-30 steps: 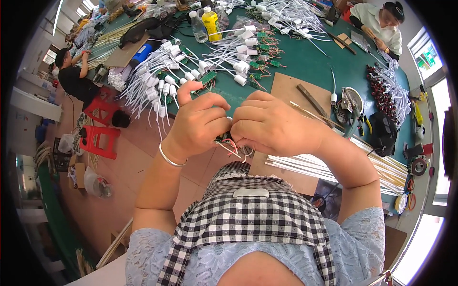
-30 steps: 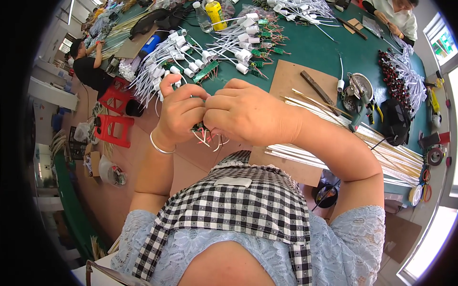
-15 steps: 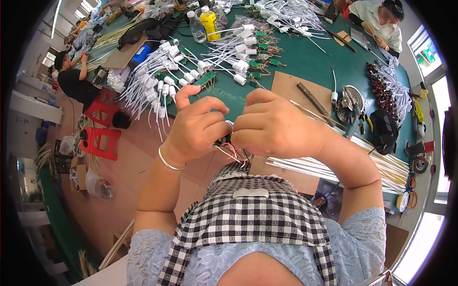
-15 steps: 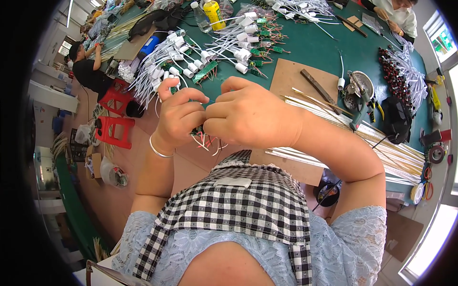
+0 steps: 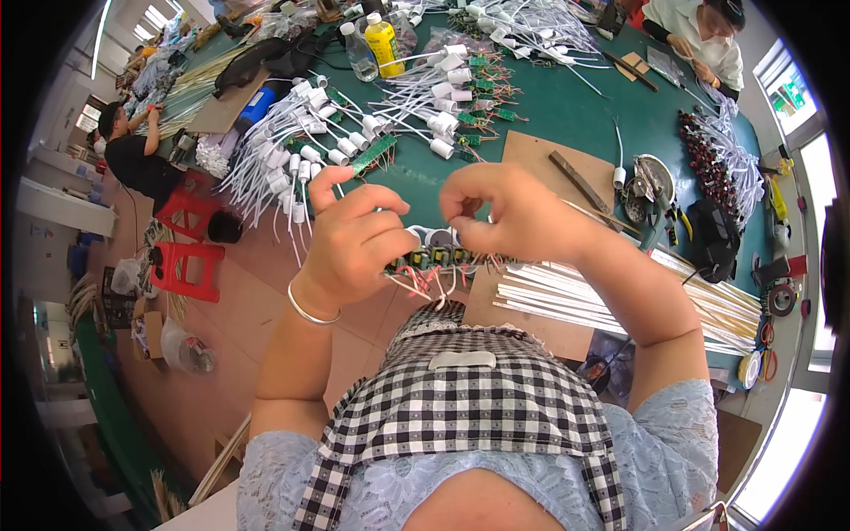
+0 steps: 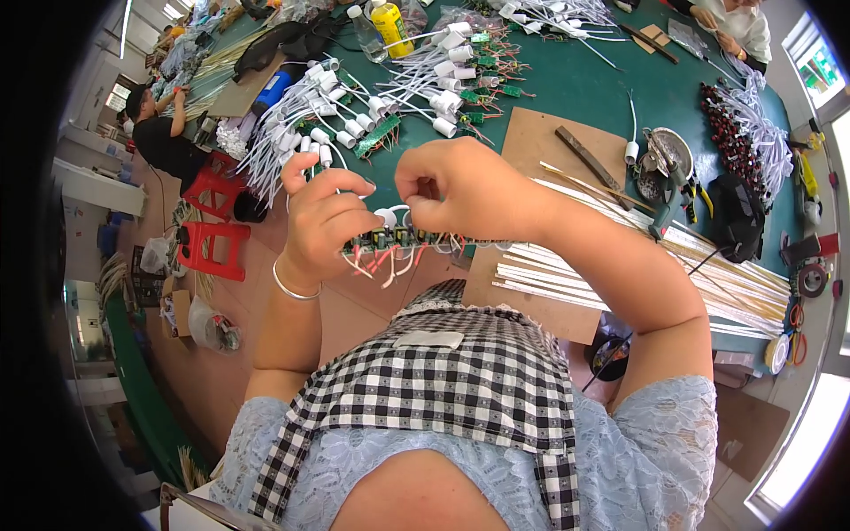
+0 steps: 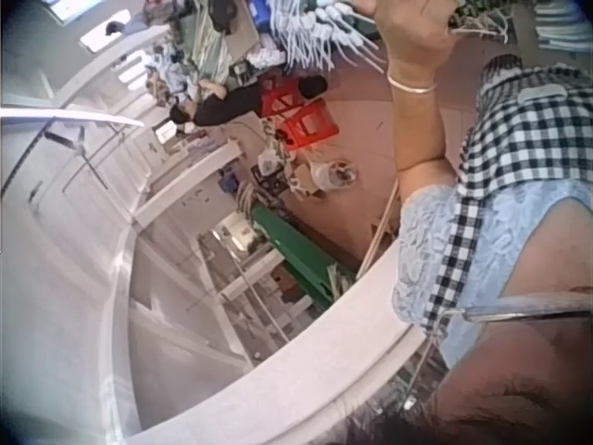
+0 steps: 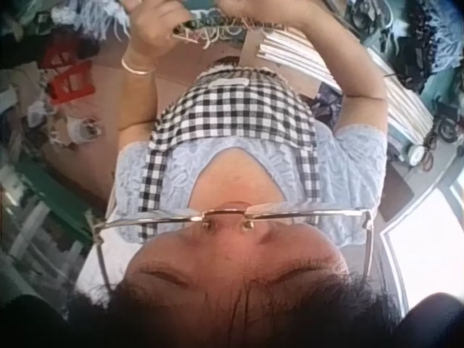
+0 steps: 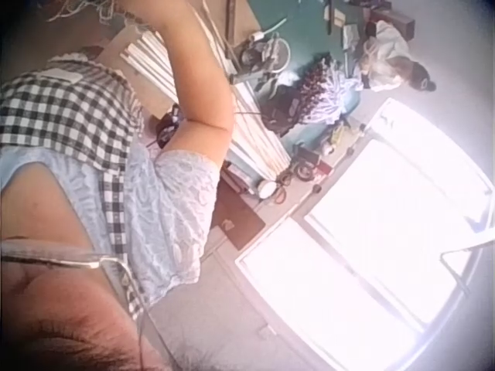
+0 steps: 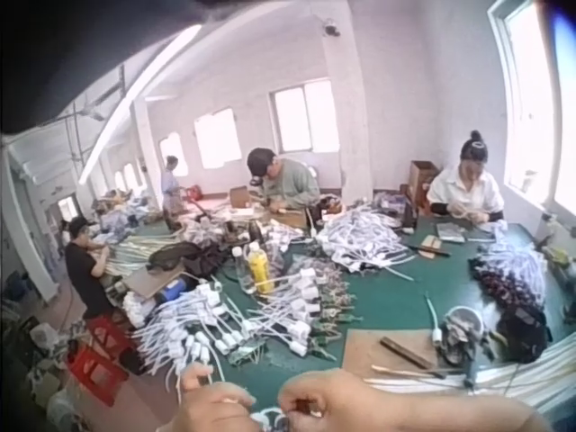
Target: The person assembles LED light components onto circuit boards by hand, attaching LED strips, wires, and connectors.
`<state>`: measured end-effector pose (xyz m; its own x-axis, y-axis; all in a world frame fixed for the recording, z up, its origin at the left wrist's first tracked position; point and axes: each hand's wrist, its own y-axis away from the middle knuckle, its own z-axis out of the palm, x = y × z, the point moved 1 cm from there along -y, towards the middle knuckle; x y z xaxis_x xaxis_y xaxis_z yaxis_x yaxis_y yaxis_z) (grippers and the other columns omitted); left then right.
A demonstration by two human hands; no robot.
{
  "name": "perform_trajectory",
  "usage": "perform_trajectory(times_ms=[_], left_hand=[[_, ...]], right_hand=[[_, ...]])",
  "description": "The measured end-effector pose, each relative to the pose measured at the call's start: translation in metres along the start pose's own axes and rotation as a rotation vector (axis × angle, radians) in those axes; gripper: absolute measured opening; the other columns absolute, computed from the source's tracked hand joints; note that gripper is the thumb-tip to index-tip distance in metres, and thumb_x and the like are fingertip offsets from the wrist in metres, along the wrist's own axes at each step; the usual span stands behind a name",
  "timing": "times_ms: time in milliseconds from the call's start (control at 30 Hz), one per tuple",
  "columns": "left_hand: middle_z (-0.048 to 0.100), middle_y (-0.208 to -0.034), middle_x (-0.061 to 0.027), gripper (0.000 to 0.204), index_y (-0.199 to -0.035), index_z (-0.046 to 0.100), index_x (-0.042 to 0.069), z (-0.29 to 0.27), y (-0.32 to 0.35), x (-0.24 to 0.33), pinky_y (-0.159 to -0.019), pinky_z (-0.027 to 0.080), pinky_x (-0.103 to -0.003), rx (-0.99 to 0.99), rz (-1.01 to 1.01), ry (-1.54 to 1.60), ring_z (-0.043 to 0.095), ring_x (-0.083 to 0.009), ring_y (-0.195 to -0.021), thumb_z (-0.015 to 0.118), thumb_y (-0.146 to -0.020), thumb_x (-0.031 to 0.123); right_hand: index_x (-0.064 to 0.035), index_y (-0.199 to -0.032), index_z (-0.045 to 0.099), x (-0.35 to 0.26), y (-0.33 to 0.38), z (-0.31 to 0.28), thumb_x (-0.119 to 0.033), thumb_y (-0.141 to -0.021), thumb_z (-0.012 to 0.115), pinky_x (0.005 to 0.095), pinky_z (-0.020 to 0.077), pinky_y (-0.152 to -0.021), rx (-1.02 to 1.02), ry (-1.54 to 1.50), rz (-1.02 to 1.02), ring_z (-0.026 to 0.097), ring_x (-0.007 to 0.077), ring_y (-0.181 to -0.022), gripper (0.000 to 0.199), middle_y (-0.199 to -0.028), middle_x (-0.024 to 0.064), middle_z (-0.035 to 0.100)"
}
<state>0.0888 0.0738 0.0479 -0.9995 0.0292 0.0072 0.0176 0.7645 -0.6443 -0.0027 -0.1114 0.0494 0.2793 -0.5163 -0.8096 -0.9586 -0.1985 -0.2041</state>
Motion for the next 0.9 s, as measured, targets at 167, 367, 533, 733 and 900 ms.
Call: perform_trajectory(times_ms=[167,367,533,733,900], left_hand=[[0.056,-0.062,0.0007,0.029,-0.063,0.058,0.012,0.004,0.016,-0.018,-0.088,0.031,-0.04,-0.018,-0.262,0.1,0.057,-0.0199,-0.073,0.081,-0.055,0.028],[0.058,-0.063,-0.0015,0.027,-0.069,0.062,0.01,0.002,0.005,-0.013,-0.085,0.034,-0.039,-0.01,-0.589,0.398,0.054,-0.0226,-0.068,0.081,-0.059,0.026],[0.057,-0.061,0.0003,0.024,-0.073,0.065,0.011,0.001,-0.007,-0.008,-0.081,0.036,-0.037,-0.136,-0.536,0.264,0.052,-0.0196,-0.062,0.079,-0.062,0.029],[0.056,-0.06,-0.0004,0.025,-0.073,0.065,0.012,0.001,-0.005,-0.006,-0.077,0.037,-0.036,-0.159,-0.57,0.302,0.052,-0.0206,-0.06,0.079,-0.063,0.03],[0.058,-0.06,-0.0023,0.027,-0.072,0.065,0.01,0.002,-0.004,-0.006,-0.076,0.037,-0.034,-0.162,-0.587,0.349,0.052,-0.022,-0.059,0.08,-0.062,0.029]], right_hand=[[-0.0002,-0.079,0.057,0.005,0.014,-0.009,-0.001,-0.072,0.058,0.0271,0.0471,-0.071,0.217,-0.264,-0.019,0.06,0.0155,-0.08,0.007,-0.081,0.0062,0.06],[-0.0044,-0.108,0.054,0.002,0.002,-0.011,-0.03,-0.071,0.074,0.0397,0.0412,-0.085,0.314,-0.06,-0.368,0.057,0.025,-0.096,0.049,-0.096,0.0082,0.06],[-0.0073,-0.096,0.059,-0.001,-0.022,0.005,-0.026,-0.072,0.072,0.0384,0.0466,-0.069,0.087,0.223,-0.239,0.058,0.0292,-0.081,0.033,-0.089,0.0081,0.058],[-0.0061,-0.085,0.06,0.007,-0.02,0.007,-0.01,-0.072,0.07,0.0354,0.0473,-0.061,0.199,0.077,-0.456,0.059,0.0276,-0.072,0.017,-0.085,0.0074,0.06],[-0.0034,-0.082,0.06,0.005,-0.017,-0.006,-0.006,-0.075,0.069,0.0304,0.046,-0.059,0.163,0.053,-0.354,0.057,0.0214,-0.068,0.011,-0.076,0.0072,0.058]])
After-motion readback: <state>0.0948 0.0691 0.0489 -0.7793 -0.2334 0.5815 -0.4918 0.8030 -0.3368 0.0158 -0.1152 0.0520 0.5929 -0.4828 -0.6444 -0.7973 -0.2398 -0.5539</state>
